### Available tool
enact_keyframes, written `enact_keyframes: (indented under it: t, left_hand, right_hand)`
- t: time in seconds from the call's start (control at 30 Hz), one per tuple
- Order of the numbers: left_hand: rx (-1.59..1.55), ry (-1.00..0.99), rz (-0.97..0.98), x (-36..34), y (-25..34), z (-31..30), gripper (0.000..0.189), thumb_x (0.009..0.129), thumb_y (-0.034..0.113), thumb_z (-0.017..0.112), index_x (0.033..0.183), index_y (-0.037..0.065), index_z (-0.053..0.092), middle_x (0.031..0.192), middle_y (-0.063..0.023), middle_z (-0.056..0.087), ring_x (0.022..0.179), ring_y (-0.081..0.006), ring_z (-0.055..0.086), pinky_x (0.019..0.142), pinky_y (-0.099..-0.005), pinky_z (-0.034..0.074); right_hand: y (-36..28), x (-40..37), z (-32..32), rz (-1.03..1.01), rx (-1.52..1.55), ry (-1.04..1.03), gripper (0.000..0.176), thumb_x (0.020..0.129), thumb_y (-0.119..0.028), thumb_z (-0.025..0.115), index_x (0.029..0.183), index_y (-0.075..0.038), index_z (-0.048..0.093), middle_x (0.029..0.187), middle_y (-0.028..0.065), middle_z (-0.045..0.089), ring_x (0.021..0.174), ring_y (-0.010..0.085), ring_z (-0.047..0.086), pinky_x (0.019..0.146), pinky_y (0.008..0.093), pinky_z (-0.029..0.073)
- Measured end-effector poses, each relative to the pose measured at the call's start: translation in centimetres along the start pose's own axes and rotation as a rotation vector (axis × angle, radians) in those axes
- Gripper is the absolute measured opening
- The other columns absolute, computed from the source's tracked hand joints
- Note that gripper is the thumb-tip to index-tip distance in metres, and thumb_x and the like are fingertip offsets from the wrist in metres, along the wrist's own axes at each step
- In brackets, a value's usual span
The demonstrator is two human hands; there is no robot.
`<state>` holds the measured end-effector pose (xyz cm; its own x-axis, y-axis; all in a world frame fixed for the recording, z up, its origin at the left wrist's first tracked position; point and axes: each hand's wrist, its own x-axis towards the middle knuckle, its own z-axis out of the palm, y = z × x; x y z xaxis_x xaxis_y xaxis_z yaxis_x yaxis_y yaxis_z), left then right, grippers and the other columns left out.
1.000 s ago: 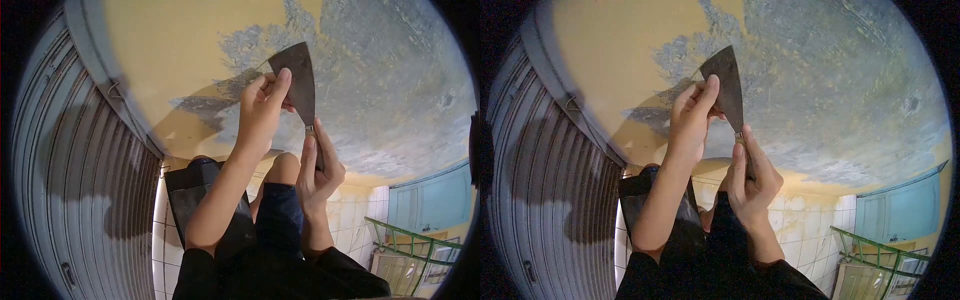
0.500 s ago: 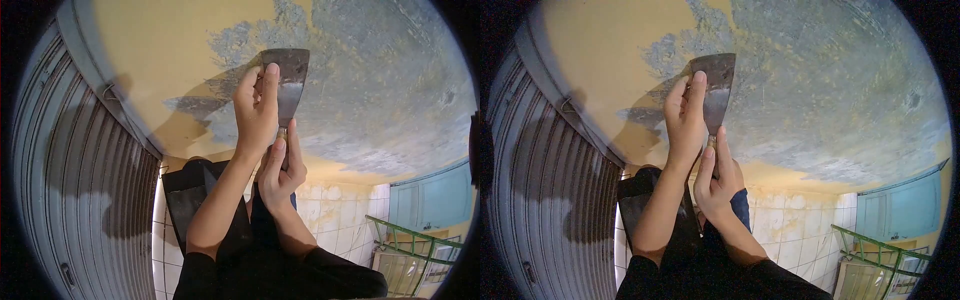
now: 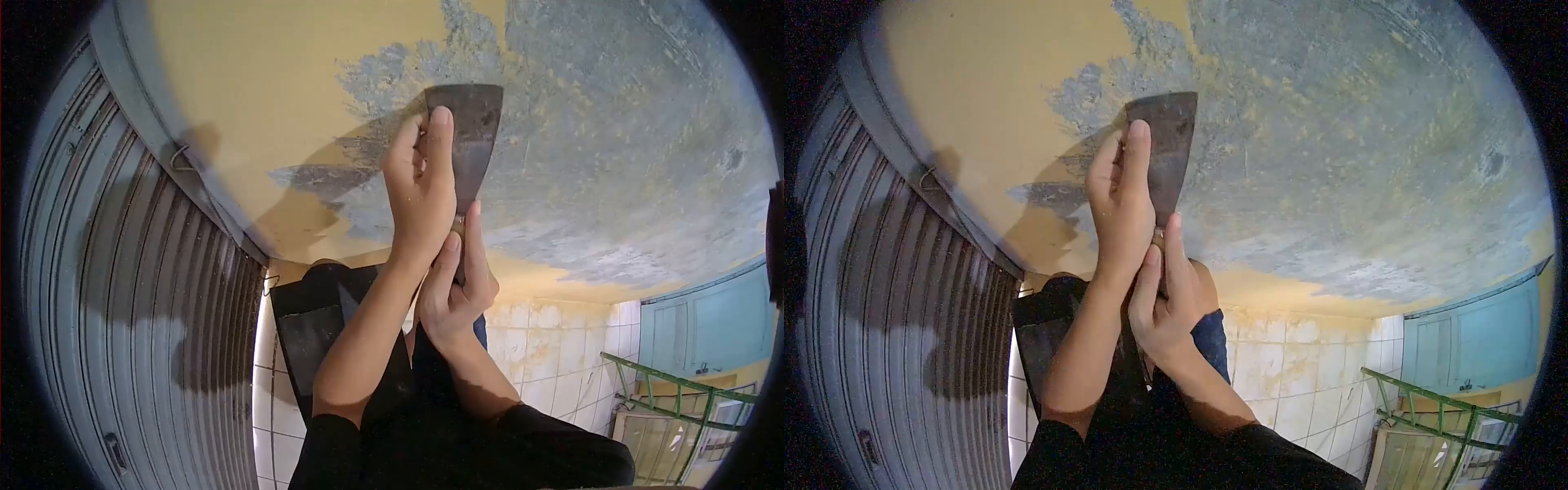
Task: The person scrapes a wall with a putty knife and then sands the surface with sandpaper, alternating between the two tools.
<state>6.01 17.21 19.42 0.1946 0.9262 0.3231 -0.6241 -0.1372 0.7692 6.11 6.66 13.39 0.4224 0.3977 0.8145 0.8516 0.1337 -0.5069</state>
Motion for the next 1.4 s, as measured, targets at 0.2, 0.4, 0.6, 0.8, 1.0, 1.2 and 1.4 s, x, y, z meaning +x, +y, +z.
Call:
enact_keyframes:
  t: [0.2,0.4,0.6,0.8,1.0,1.2,1.4]
  left_hand:
    - [-0.029,0.005,-0.052,0.4,1.0,0.0,0.041,0.111,0.032,0.06,0.078,0.01,0.051,0.066,0.0107,0.037,0.06,-0.0004,0.029,0.053,-0.0259,0.02]
    - [0.048,-0.03,-0.06,0.1,0.3,-0.5,0.041,0.11,0.035,0.062,0.079,0.009,0.052,0.073,0.0105,0.039,0.069,-0.0021,0.032,0.059,-0.0257,0.025]
    - [-0.02,-0.033,0.003,0.0,0.1,0.0,0.042,0.11,0.034,0.06,0.079,0.007,0.053,0.066,0.0092,0.038,0.062,-0.0019,0.033,0.054,-0.026,0.024]
    - [0.014,-0.039,-0.087,-0.2,1.0,-0.1,0.041,0.11,0.037,0.062,0.082,0.007,0.057,0.07,0.0096,0.041,0.066,-0.0022,0.034,0.058,-0.0252,0.026]
    - [0.034,-0.054,-0.07,0.0,0.5,-0.4,0.043,0.109,0.039,0.063,0.08,0.008,0.056,0.073,0.0099,0.041,0.069,-0.002,0.034,0.06,-0.0254,0.026]
    - [0.048,-0.045,0.01,0.4,0.3,0.2,0.043,0.11,0.035,0.061,0.077,0.008,0.053,0.067,0.0093,0.038,0.062,-0.0021,0.032,0.054,-0.0261,0.023]
    - [0.056,-0.022,-0.013,0.9,0.5,-0.3,0.046,0.109,0.038,0.062,0.076,0.007,0.053,0.068,0.0087,0.039,0.064,-0.003,0.033,0.056,-0.0267,0.025]
  right_hand:
    - [-0.6,0.3,0.2,0.053,-0.04,0.007,0.049,0.095,0.01,0.061,0.144,0.014,0.055,0.076,0.0192,0.072,0.05,0.0229,0.056,0.053,0.0339,0.044]
    - [-0.8,0.0,-0.2,0.135,-0.024,-0.023,0.047,0.099,0.007,0.06,0.145,0.013,0.055,0.095,0.0216,0.077,0.064,0.0213,0.066,0.06,0.032,0.051]
    - [-0.7,-0.1,-0.1,0.106,0.023,0.025,0.048,0.101,0.005,0.061,0.148,0.009,0.055,0.095,0.0215,0.077,0.063,0.0174,0.065,0.061,0.0294,0.05]
    - [-1.1,0.0,-0.1,0.169,0.043,0.027,0.047,0.1,0.006,0.061,0.147,0.01,0.056,0.088,0.0181,0.075,0.059,0.0137,0.058,0.059,0.0277,0.048]
    - [-0.5,0.1,-0.5,0.155,-0.001,0.006,0.047,0.099,0.007,0.062,0.146,0.01,0.057,0.083,0.017,0.074,0.056,0.0142,0.056,0.056,0.0278,0.046]
    - [0.0,0.2,-0.8,0.099,-0.014,-0.008,0.044,0.108,-0.001,0.054,0.151,0.009,0.052,0.076,-0.0019,0.063,0.06,-0.0001,0.044,0.055,0.0186,0.035]
    - [-0.9,1.1,-0.8,0.027,-0.08,-0.034,0.044,0.106,0.001,0.057,0.149,0.009,0.054,0.074,-0.0006,0.061,0.062,0.0001,0.043,0.054,0.0202,0.034]
